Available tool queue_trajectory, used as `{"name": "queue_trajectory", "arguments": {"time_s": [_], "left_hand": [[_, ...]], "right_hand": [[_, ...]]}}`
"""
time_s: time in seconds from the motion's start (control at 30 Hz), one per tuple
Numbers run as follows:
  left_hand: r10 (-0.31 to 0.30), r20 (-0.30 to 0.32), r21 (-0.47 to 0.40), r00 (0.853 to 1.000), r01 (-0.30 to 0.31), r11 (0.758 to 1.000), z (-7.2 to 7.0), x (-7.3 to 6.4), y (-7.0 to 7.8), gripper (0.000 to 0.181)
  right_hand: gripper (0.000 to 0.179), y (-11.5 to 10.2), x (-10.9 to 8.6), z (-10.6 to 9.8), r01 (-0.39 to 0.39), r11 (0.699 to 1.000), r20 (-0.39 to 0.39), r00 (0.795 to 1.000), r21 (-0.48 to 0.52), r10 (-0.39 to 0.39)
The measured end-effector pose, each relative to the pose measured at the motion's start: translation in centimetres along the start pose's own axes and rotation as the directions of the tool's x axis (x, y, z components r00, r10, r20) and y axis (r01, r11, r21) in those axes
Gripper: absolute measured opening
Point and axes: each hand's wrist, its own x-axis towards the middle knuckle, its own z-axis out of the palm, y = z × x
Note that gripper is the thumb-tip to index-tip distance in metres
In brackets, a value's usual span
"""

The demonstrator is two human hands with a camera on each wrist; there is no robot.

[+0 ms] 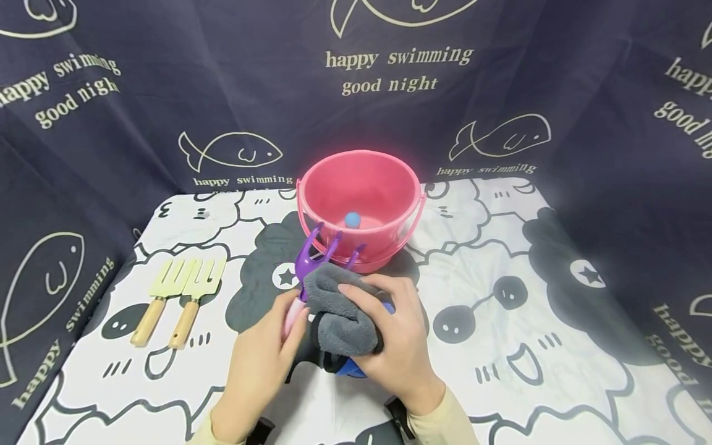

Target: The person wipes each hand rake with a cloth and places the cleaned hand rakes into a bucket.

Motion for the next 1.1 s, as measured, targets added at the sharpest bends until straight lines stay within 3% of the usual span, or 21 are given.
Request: {"name": "queue_trajectory", "arguments": {"time_s": [0.13,0.23,0.43,1.1], "left_hand": [[0.072,0.001,0.018,0.997,-0.072,0.997,0.5,-0.2,0.5,0.022],[0.115,0.026,0.021,0.993,-0.116,0.993,0.8,-0.4,0.7,0.017],[0.209,0.034,-0.021,0.977,-0.208,0.978,1.1,-0.8,0.6,0.032],[0.258,0.0,-0.029,0.966,-0.258,0.966,1.6,-1.0,0.3,0.019]], "right_hand": [[0.038,-0.1,0.1,0.2,0.054,0.998,0.009,0.999,-0.016,-0.053],[0.037,-0.2,0.1,0.4,0.084,0.996,0.063,0.995,-0.036,-0.082],[0.043,-0.2,-0.2,0.5,0.064,0.992,0.187,0.982,-0.11,-0.042],[0.049,-0.3,-0.2,0.6,-0.017,0.972,0.107,0.993,-0.233,0.043]]}}
